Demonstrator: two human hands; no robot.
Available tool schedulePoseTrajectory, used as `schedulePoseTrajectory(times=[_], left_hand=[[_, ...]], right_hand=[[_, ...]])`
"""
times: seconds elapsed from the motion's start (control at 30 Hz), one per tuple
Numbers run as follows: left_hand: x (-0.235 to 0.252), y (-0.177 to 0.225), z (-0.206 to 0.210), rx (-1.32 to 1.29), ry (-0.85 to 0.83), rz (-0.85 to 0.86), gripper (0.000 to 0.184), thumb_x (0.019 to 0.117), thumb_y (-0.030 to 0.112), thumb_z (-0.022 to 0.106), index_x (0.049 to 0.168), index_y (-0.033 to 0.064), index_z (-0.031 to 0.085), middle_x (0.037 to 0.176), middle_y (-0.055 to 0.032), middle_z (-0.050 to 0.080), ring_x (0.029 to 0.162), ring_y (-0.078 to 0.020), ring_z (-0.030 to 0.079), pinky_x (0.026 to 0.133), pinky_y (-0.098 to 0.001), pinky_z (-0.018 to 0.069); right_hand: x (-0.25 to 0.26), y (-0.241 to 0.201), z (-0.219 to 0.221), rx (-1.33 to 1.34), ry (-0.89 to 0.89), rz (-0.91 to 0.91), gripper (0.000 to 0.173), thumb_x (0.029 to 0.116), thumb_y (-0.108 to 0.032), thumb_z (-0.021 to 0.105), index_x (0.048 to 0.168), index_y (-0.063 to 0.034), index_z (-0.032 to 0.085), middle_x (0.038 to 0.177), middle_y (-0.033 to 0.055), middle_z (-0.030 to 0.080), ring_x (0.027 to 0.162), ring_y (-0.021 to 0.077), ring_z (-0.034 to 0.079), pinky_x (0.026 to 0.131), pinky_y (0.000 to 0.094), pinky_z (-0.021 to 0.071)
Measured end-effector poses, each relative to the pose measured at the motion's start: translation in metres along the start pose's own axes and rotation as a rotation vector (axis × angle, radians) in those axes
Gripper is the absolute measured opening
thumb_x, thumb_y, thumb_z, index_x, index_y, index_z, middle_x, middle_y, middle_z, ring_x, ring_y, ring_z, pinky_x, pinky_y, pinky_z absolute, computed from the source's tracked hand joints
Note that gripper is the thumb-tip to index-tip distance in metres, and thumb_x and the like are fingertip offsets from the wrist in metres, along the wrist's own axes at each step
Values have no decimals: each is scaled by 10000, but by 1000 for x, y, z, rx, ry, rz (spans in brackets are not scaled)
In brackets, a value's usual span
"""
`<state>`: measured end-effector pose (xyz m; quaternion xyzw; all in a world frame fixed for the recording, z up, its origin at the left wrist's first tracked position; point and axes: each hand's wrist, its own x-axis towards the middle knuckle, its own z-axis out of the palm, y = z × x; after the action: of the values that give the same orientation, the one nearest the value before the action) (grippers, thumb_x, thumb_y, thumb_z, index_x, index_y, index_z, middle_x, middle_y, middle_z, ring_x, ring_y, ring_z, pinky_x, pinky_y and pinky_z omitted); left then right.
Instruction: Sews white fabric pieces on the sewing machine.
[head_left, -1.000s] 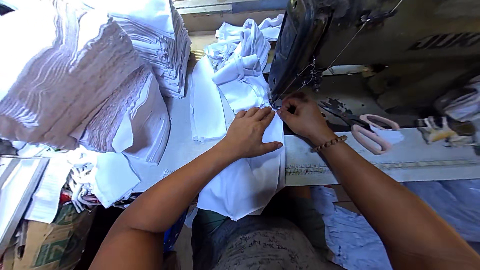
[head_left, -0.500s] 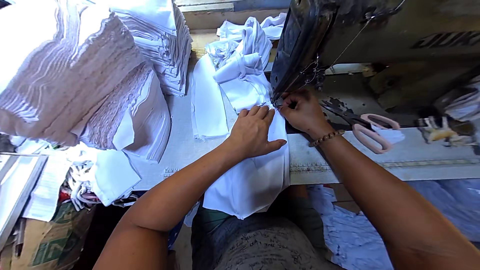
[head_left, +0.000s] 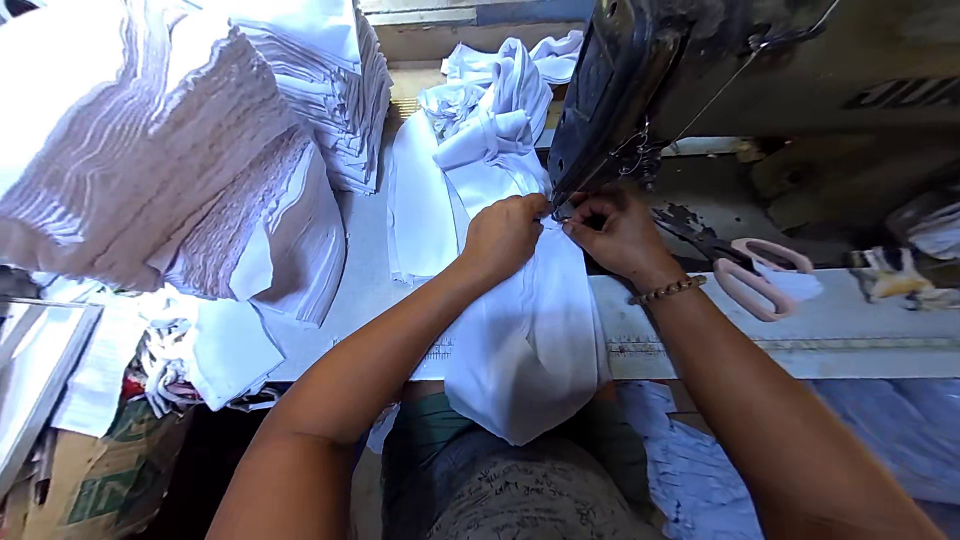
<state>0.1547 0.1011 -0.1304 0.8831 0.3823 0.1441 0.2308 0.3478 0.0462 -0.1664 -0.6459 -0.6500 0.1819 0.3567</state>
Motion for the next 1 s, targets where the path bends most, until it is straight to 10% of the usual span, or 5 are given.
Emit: schedulePoseTrajectory(times=[0.43, 0.6, 1.0], left_hand=[[-11, -8, 23, 77, 158, 230, 234, 967, 9, 567, 1094, 54, 759, 1101, -170, 681, 991, -329, 689, 773, -470, 577], [-12, -8, 29, 133, 189, 203, 258, 972, 24, 560, 1150, 17, 747, 1136, -195, 695, 1031, -350, 697, 821, -475, 583], [-17, -5, 35, 154, 268, 305, 232, 898, -22, 592, 1057, 29, 753, 997, -157, 700, 902, -319, 702, 704, -444, 582]], right_hand=[[-7, -2, -1, -2, -6, 4, 162, 911, -151, 715, 798, -43, 672, 1302, 162, 604, 1182, 301, 577, 946, 518, 476], [-8, -2, 2, 1, 21, -14, 138, 902, -122, 689, 1007, -43, 730, 1352, 190, 594, 1276, 364, 532, 1022, 572, 433], [-3, -8, 6, -2, 75, 33, 198, 902, -229, 716, 814, -54, 737, 1227, 168, 652, 1166, 331, 576, 944, 568, 442]])
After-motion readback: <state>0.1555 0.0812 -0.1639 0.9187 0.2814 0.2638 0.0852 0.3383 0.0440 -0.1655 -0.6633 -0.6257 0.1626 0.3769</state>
